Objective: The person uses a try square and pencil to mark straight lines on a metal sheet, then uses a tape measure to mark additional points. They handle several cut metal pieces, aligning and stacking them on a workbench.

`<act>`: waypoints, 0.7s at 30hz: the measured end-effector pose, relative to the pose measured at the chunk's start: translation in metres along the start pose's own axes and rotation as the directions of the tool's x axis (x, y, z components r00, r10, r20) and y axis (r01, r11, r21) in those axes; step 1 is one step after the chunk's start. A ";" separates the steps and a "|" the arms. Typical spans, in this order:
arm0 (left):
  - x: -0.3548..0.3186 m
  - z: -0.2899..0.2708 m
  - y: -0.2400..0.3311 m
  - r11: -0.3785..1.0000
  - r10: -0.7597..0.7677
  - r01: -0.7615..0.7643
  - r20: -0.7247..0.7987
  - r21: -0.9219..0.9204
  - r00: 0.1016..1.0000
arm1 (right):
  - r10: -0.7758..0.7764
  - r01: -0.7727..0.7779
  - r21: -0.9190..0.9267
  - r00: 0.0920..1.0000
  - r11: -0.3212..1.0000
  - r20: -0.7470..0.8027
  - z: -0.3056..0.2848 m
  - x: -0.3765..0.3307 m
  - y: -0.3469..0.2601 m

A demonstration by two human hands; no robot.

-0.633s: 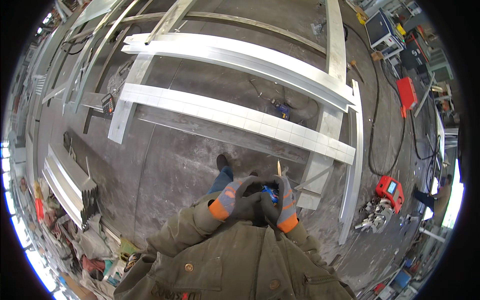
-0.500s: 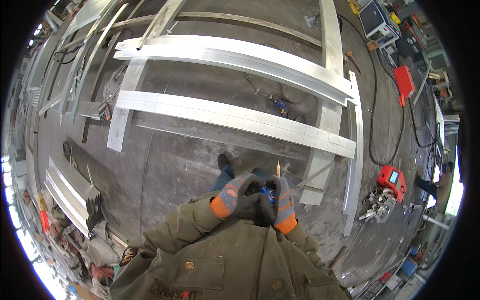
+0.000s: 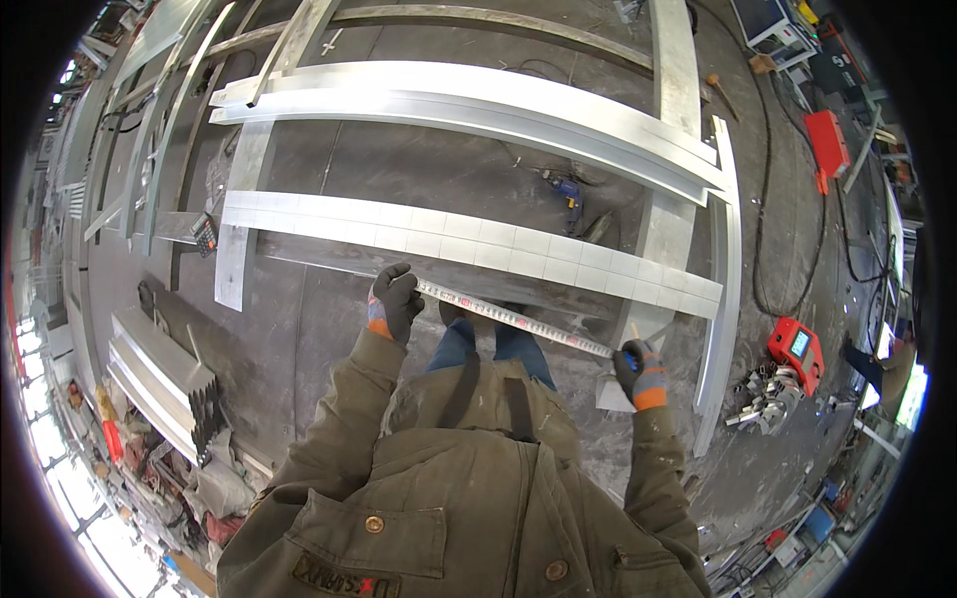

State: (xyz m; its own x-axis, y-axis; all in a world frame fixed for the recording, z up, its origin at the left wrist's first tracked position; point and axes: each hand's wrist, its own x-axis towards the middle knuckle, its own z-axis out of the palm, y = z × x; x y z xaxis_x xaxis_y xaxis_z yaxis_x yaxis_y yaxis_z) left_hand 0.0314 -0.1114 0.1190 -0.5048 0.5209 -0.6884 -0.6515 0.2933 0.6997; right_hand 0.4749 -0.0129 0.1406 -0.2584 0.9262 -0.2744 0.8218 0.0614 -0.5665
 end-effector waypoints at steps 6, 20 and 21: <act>0.042 0.012 -0.073 0.937 -0.178 0.194 0.084 -0.290 0.981 | 0.003 -0.011 -0.214 0.999 0.977 -0.041 0.010 0.075 0.044; 0.069 0.074 -0.124 0.917 -0.394 0.391 -0.030 -0.081 0.919 | -0.047 0.042 -0.303 0.999 0.952 -0.010 0.037 0.125 0.060; 0.070 0.077 -0.126 0.914 -0.404 0.400 -0.056 -0.073 0.913 | -0.045 0.038 -0.314 0.999 0.949 -0.015 0.035 0.126 0.067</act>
State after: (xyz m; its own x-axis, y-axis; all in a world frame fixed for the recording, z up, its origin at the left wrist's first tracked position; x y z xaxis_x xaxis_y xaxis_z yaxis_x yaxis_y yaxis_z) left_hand 0.1221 -0.0504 -0.0024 -0.2292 0.3126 -0.9218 -0.8382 0.4181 0.3501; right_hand 0.4794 0.0951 0.0412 -0.2876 0.9280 -0.2369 0.9292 0.2103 -0.3040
